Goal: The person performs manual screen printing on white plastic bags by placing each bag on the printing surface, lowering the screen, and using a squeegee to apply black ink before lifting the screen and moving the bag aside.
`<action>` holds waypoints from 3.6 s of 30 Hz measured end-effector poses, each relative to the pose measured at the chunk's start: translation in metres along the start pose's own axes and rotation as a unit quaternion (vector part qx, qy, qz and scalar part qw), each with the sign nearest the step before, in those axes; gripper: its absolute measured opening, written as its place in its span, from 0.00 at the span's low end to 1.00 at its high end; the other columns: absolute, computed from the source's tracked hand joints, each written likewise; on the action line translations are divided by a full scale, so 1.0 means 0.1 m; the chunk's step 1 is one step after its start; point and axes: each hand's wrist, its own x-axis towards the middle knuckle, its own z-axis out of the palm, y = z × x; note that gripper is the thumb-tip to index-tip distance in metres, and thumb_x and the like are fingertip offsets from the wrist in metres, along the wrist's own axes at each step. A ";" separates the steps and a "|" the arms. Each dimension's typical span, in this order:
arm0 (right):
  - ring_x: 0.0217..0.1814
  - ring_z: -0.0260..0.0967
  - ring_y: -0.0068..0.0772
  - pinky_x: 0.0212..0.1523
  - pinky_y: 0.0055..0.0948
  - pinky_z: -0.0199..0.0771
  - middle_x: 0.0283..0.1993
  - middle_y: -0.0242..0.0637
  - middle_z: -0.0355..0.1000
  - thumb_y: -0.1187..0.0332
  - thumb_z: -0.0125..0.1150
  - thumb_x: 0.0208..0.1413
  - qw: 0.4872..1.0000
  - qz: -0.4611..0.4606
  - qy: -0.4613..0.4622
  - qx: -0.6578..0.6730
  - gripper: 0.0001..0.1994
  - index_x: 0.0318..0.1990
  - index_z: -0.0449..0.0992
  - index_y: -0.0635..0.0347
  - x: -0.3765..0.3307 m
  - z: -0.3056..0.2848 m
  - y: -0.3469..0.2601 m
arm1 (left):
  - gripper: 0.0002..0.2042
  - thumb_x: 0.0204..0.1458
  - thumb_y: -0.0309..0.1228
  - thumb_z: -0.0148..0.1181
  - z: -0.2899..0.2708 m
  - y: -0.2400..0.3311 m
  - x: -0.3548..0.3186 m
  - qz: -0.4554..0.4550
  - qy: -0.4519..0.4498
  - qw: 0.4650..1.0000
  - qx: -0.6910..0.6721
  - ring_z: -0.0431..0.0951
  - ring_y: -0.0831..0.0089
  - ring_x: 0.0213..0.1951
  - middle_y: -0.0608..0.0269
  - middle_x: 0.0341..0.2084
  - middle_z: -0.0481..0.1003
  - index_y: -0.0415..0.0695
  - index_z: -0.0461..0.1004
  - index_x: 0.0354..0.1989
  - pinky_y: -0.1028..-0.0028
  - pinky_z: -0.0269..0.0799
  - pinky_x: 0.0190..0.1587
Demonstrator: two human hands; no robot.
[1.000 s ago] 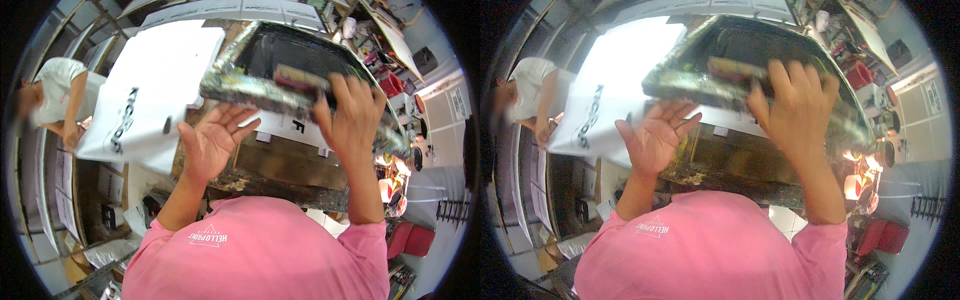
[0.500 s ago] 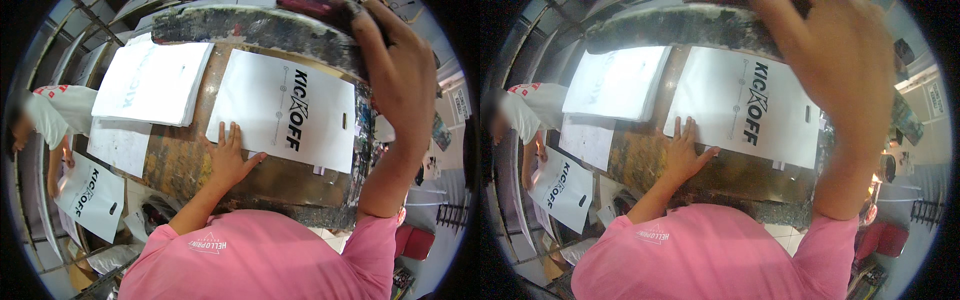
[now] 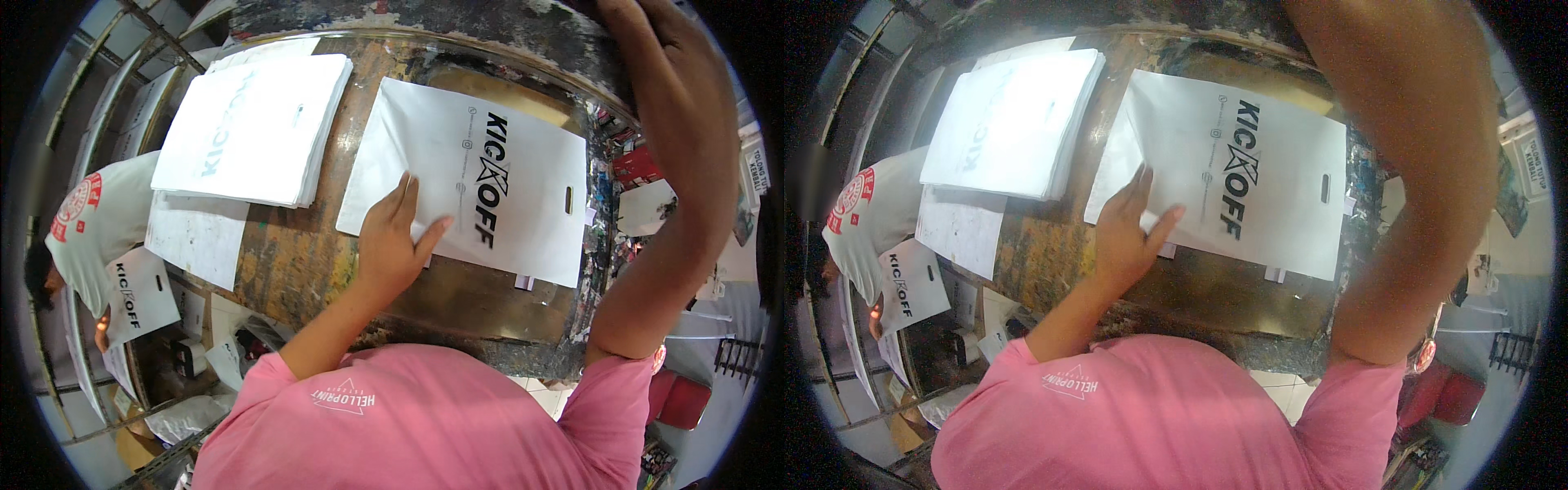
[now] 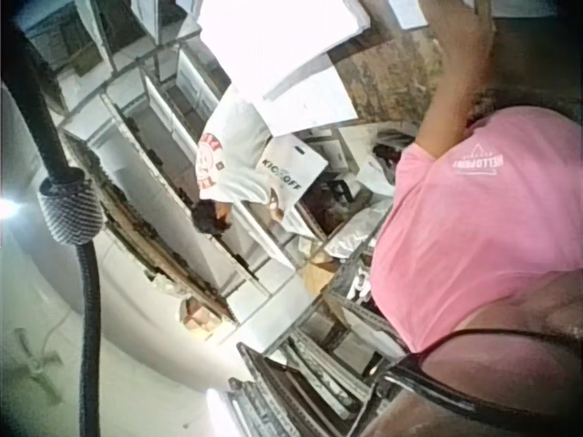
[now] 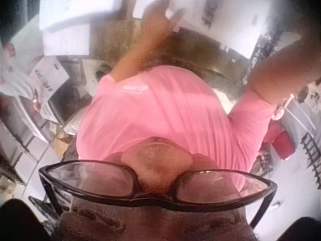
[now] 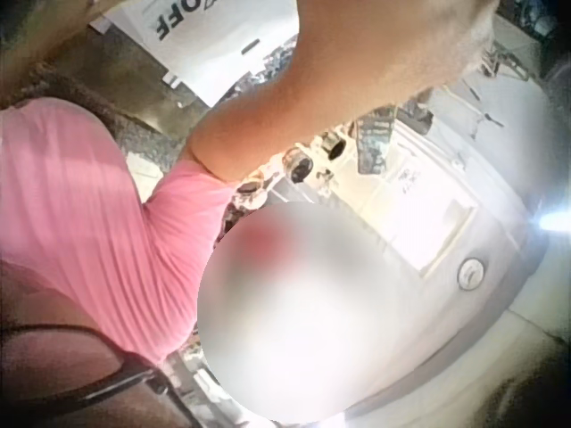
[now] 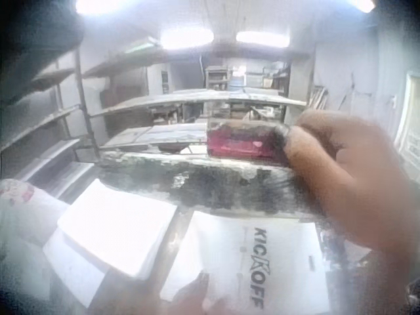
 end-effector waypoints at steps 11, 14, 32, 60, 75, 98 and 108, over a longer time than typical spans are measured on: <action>0.42 0.74 0.62 0.45 0.45 0.72 0.40 0.57 0.77 0.49 0.52 0.66 0.995 -0.098 -0.031 -0.017 0.22 0.49 0.80 0.59 -0.10 0.11 0.35 | 0.29 0.51 0.20 0.59 -1.22 -0.51 -0.05 -0.193 0.181 0.935 -0.237 0.64 0.87 0.18 0.71 0.26 0.75 0.41 0.72 0.66 0.82 0.61 0.22; 0.44 0.77 0.58 0.49 0.42 0.74 0.42 0.57 0.78 0.48 0.52 0.67 0.994 -0.087 -0.004 -0.063 0.24 0.54 0.79 0.59 -0.12 0.07 0.47 | 0.33 0.47 0.16 0.57 -1.78 -1.14 -0.22 -0.178 0.204 0.916 -0.297 0.64 0.88 0.21 0.69 0.34 0.78 0.38 0.69 0.67 0.86 0.63 0.24; 0.48 0.78 0.55 0.52 0.45 0.74 0.46 0.56 0.79 0.48 0.51 0.66 0.991 -0.068 -0.008 -0.112 0.26 0.62 0.73 0.55 -0.26 0.11 0.45 | 0.35 0.56 0.32 0.69 -2.65 -3.14 -0.32 -0.116 0.254 0.930 0.241 0.74 0.64 0.59 0.45 0.64 0.70 0.37 0.61 0.71 0.70 0.73 0.57; 0.47 0.75 0.47 0.43 0.47 0.78 0.41 0.39 0.75 0.54 0.60 0.62 0.974 -0.142 -0.175 -0.027 0.15 0.51 0.77 0.46 -0.53 3.57 2.06 | 0.51 0.59 0.75 0.28 -0.17 -0.39 -1.23 -0.478 -0.073 0.577 -0.658 0.75 0.57 0.59 0.44 0.59 0.72 0.35 0.58 0.69 0.57 0.71 0.63; 0.43 0.73 0.44 0.38 0.43 0.78 0.38 0.37 0.71 0.56 0.71 0.52 0.966 -0.092 -0.239 0.020 0.18 0.46 0.77 0.51 -2.11 2.15 0.98 | 0.50 0.60 0.74 0.31 -0.12 -0.38 -1.27 -0.471 -0.043 0.593 -0.652 0.77 0.55 0.56 0.43 0.55 0.73 0.33 0.59 0.67 0.56 0.72 0.62; 0.46 0.68 0.42 0.58 0.54 0.57 0.40 0.38 0.70 0.52 0.68 0.50 0.994 -0.070 -0.071 -0.049 0.19 0.42 0.76 0.55 -2.08 0.52 0.06 | 0.39 0.67 0.63 0.38 -0.55 -0.12 -1.08 -0.123 -0.031 0.670 -0.731 0.67 0.45 0.66 0.43 0.62 0.68 0.38 0.58 0.69 0.45 0.61 0.69; 0.45 0.75 0.48 0.51 0.46 0.63 0.40 0.44 0.78 0.54 0.57 0.57 0.993 -0.087 -0.009 -0.084 0.18 0.43 0.80 0.60 -0.74 0.16 0.15 | 0.53 0.53 0.75 0.44 0.15 -0.52 -0.74 -0.007 -0.110 0.961 0.253 0.35 0.39 0.77 0.37 0.76 0.44 0.42 0.53 0.77 0.27 0.12 0.67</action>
